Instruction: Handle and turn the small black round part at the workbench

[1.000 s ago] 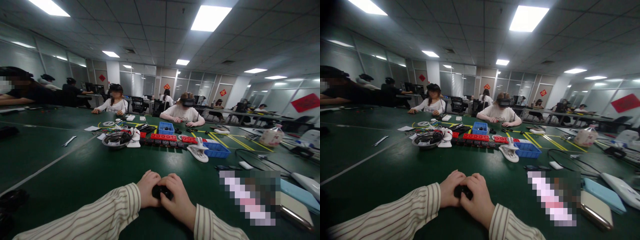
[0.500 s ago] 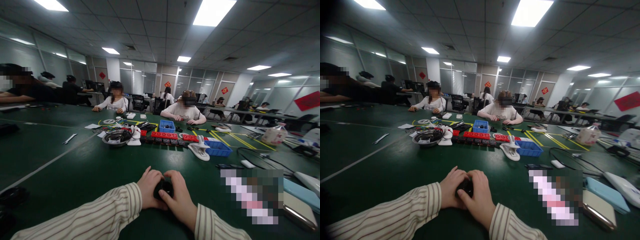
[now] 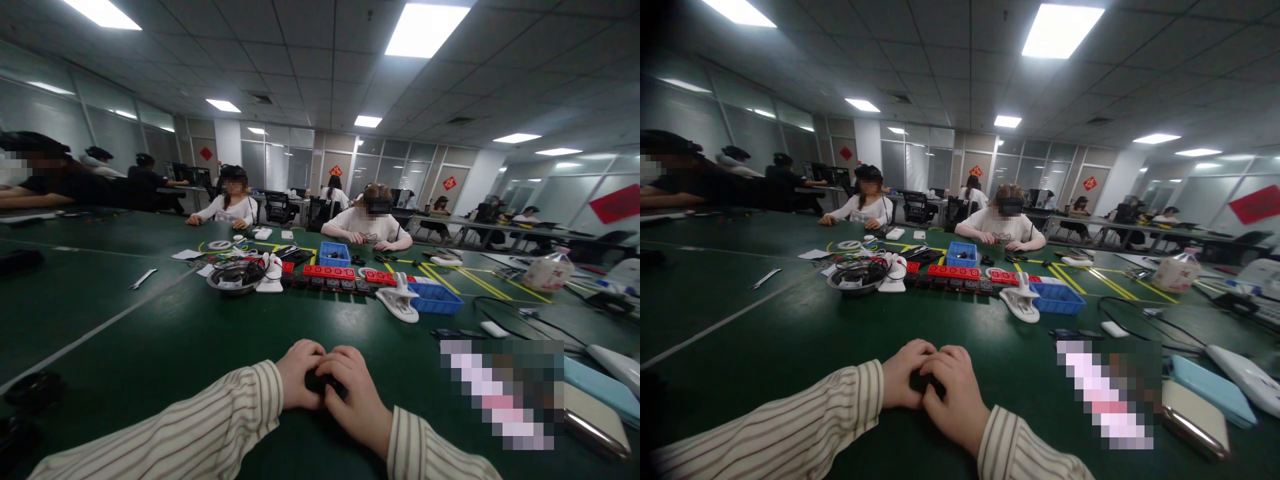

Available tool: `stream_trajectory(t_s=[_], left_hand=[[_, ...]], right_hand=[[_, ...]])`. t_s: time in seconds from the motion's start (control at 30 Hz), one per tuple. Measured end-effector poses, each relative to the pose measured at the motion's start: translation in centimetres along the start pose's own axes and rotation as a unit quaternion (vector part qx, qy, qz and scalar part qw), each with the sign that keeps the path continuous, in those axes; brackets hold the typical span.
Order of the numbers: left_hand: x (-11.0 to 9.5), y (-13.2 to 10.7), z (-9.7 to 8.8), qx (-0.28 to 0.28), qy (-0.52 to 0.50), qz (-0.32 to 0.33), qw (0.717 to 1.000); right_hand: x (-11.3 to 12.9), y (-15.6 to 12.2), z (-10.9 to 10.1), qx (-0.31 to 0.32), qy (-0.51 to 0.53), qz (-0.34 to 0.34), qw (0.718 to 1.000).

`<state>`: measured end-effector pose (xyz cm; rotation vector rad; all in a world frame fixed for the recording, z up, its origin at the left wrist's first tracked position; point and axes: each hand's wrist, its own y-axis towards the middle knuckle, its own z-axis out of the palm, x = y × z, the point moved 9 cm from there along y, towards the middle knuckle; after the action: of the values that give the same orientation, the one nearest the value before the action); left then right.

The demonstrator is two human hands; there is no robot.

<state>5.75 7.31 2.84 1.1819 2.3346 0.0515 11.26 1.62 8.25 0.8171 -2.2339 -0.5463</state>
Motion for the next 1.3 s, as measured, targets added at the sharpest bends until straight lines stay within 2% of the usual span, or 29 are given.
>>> stream_trajectory(t_s=[0.23, 0.43, 0.6, 0.7, 0.93, 1.03, 1.13, 1.3], left_hand=[[0.0, -0.3, -0.2, -0.013, 0.003, -0.017, 1.000], [-0.5, -0.5, -0.4, -0.025, 0.016, -0.019, 0.999], [-0.2, -0.2, -0.2, -0.009, 0.016, -0.025, 1.000], [0.1, 0.0, -0.1, -0.002, 0.017, -0.024, 1.000], [0.2, 0.1, 0.2, -0.004, 0.024, -0.026, 0.999], [0.0, 0.0, 0.0, -0.013, 0.025, -0.031, 0.999], [0.0, -0.1, -0.4, -0.033, 0.016, -0.038, 0.999], [-0.8, -0.4, -0.9, -0.056, 0.011, -0.018, 0.998]], right_hand=[[0.7, -0.4, -0.5, -0.012, -0.008, -0.012, 1.000], [-0.8, -0.6, -0.1, -0.022, -0.068, 0.056, 0.996], [-1.5, -0.4, 0.3, 0.007, -0.138, 0.098, 0.986], [-1.0, -0.2, 0.3, 0.013, -0.133, 0.075, 0.988], [1.3, -0.2, 0.2, 0.028, -0.033, -0.034, 0.998], [1.5, -0.3, -0.3, 0.011, -0.024, -0.044, 0.999], [0.9, -0.4, -0.6, -0.017, -0.040, -0.016, 0.999], [-1.4, -0.7, -0.7, -0.052, -0.088, 0.086, 0.991]])
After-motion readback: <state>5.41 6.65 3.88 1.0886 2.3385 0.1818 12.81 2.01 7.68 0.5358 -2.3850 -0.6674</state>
